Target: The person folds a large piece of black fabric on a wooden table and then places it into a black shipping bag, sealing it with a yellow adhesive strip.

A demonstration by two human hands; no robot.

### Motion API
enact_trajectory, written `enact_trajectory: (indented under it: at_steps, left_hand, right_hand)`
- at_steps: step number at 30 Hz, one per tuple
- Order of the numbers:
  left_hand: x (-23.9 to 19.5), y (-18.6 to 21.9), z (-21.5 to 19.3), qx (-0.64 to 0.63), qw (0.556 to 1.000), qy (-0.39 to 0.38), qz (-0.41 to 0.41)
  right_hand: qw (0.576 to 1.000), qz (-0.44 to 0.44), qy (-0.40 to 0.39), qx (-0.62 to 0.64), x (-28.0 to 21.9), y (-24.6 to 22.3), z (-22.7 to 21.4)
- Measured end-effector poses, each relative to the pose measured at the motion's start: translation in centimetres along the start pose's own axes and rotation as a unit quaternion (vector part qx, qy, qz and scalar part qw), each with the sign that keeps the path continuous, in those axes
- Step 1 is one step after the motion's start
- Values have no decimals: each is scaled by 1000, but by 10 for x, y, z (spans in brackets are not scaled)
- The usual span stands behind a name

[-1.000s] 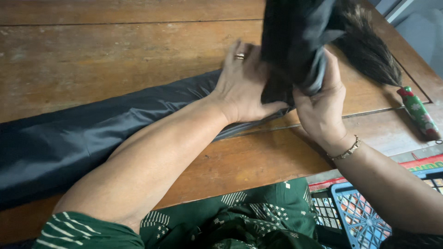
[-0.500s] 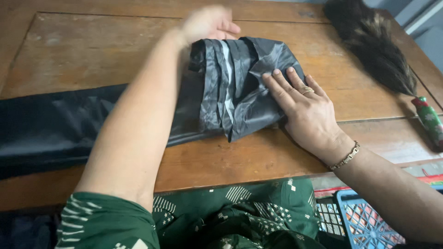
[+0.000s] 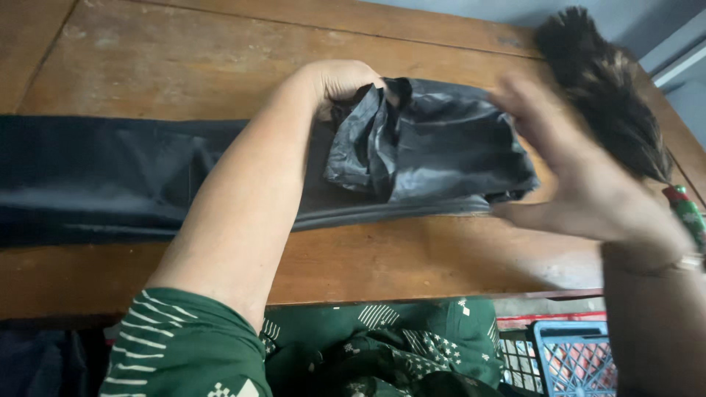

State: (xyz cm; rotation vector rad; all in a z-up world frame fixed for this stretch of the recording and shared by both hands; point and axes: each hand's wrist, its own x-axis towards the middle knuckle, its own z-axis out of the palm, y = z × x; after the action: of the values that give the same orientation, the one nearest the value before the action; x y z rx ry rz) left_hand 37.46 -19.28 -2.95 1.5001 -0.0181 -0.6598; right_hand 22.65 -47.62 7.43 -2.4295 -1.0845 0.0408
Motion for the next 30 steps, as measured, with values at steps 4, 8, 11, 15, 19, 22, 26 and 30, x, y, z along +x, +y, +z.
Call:
enact_trajectory:
  at_steps: [4,8,11,15,19,22,26,30]
  left_hand:
    - [-30,15,14,-92,991,-90,-30]
    - [-25,15,10,-143,982,-108,-65]
    - [-30,16,13,-149,980,-126,-26]
    - [-55,34,29,-76,984,-130,-96]
    - [-53,32,45,85,991,-85,-67]
    - [-55,38,69,236,969,-45,-60]
    - [-78,46,108,468,883,43,-22]
    - [-91,46,131,555,831,48,1]
  right_hand:
    - [999,-22,33,6,-20,21,-6]
    - [996,-10,20,-82,-28,19,10]
    - [990,-42,110,-78,-44,43,17]
    - [935,-11,324,-143,-43,59,29]
    - [901,185,376,-117,-79,107,23]
    - [897,232,373,-52,-75,96,18]
    - [856,358,338,161,-104,134,11]
    - [912,339,217,-79,-152,140,-6]
